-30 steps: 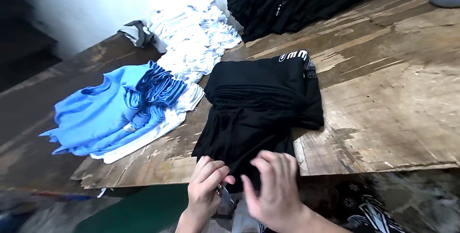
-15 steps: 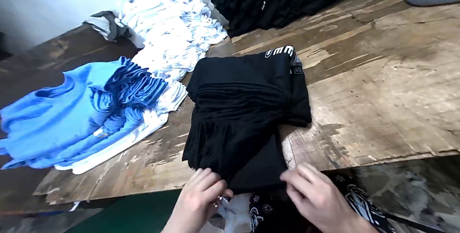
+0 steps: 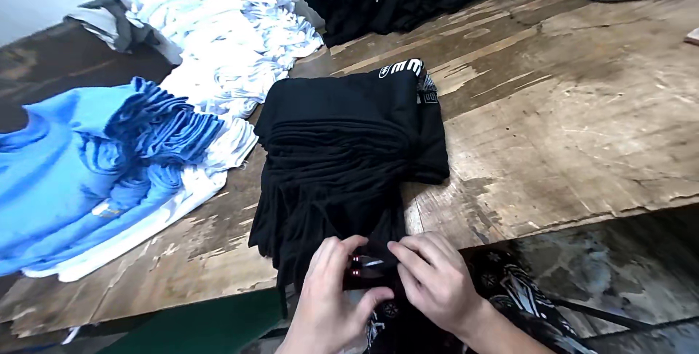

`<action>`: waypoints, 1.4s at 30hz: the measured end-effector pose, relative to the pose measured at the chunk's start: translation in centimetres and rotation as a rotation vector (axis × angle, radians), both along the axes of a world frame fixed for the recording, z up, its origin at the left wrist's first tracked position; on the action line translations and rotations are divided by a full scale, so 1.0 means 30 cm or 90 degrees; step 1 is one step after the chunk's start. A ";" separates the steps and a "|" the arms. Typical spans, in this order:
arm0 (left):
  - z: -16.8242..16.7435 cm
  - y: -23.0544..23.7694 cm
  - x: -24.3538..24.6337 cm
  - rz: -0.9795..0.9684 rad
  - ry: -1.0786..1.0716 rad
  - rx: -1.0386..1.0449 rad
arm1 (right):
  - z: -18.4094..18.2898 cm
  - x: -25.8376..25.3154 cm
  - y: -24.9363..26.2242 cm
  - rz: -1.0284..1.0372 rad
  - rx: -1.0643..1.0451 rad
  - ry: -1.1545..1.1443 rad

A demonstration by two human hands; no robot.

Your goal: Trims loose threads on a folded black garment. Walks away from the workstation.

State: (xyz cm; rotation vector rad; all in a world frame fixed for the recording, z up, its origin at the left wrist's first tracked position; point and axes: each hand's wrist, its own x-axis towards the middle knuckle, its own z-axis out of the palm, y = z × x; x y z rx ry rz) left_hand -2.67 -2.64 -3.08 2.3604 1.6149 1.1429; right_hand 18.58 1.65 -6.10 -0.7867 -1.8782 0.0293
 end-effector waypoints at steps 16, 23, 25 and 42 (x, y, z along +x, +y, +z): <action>0.112 -0.019 0.099 0.048 0.135 0.085 | 0.060 0.132 -0.072 -0.066 -0.239 -0.015; 0.133 -0.014 0.143 0.045 0.231 0.145 | 0.019 0.096 -0.071 -0.086 -0.212 0.056; 0.112 -0.006 0.160 0.033 0.230 0.140 | 0.016 0.099 -0.072 -0.066 -0.181 0.101; -0.011 -0.041 0.039 0.018 0.026 0.083 | -0.029 0.081 -0.050 0.062 -0.019 0.054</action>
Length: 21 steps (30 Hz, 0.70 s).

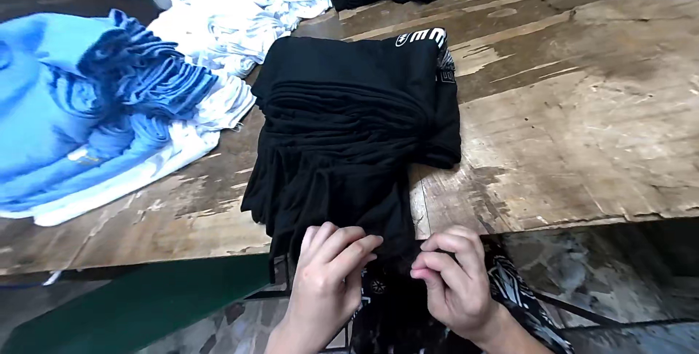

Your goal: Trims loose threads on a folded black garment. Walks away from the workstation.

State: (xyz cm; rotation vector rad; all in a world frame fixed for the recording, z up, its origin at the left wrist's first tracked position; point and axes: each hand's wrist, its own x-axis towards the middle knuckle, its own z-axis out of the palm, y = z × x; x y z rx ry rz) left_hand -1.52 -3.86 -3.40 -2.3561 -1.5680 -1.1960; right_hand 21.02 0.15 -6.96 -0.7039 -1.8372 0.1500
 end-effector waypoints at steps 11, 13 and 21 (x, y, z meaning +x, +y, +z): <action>-0.018 -0.029 -0.048 -0.026 -0.040 -0.045 | -0.004 -0.037 0.001 -0.060 -0.029 -0.026; 0.010 -0.011 -0.056 -0.052 -0.096 -0.064 | 0.001 -0.101 0.029 -0.007 -0.049 0.066; 0.077 0.111 -0.068 0.005 -0.375 -0.180 | 0.102 -0.175 0.137 0.199 -0.244 0.141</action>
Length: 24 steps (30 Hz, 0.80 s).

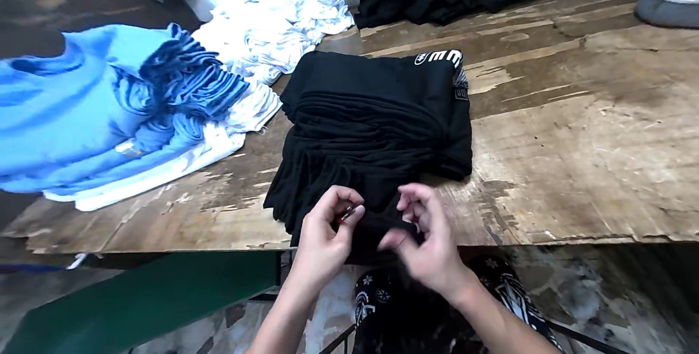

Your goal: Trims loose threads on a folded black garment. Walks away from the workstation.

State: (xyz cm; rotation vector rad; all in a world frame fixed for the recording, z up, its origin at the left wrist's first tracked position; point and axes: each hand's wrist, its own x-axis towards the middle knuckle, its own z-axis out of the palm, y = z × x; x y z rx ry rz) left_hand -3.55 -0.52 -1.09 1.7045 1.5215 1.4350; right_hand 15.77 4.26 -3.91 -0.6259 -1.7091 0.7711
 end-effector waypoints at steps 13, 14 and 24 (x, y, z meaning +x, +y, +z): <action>-0.017 -0.025 0.012 -0.081 -0.009 -0.004 | -0.095 0.050 -0.040 -0.194 0.340 -0.103; -0.016 -0.042 0.011 -0.084 0.005 0.003 | -0.103 0.077 -0.046 -0.176 0.376 -0.100; -0.035 -0.200 0.047 0.060 0.572 0.411 | -0.130 0.159 -0.112 -0.115 0.424 -0.107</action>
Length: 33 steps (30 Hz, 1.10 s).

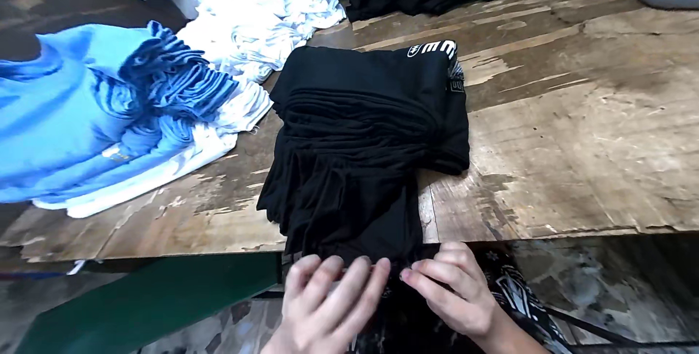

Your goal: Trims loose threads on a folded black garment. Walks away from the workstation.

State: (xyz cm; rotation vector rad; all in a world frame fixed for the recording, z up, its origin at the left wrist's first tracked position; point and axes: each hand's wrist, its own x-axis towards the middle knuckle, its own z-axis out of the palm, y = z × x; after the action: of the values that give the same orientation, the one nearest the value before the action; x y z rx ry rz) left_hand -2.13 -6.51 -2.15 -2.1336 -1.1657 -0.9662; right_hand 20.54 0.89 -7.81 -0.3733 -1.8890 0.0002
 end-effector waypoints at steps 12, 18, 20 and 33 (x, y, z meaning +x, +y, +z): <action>0.069 -0.027 -0.057 0.055 0.109 -0.097 | 0.007 -0.001 0.005 -0.006 0.011 -0.012; 0.017 -0.002 -0.073 0.045 0.103 -0.069 | 0.014 -0.004 -0.011 -0.004 -0.002 -0.002; 0.038 -0.017 -0.053 0.051 0.093 -0.056 | 0.018 0.016 -0.018 -0.011 -0.013 0.005; 0.194 0.236 -0.217 0.091 -0.092 -0.115 | -0.006 0.007 -0.027 -0.236 -0.105 -0.177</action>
State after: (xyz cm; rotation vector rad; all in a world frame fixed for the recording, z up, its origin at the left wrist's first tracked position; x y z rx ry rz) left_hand -8.64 0.58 3.68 -2.1104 -1.5063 -0.9973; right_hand 20.74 0.10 -7.99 -0.8702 -2.0711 -0.1513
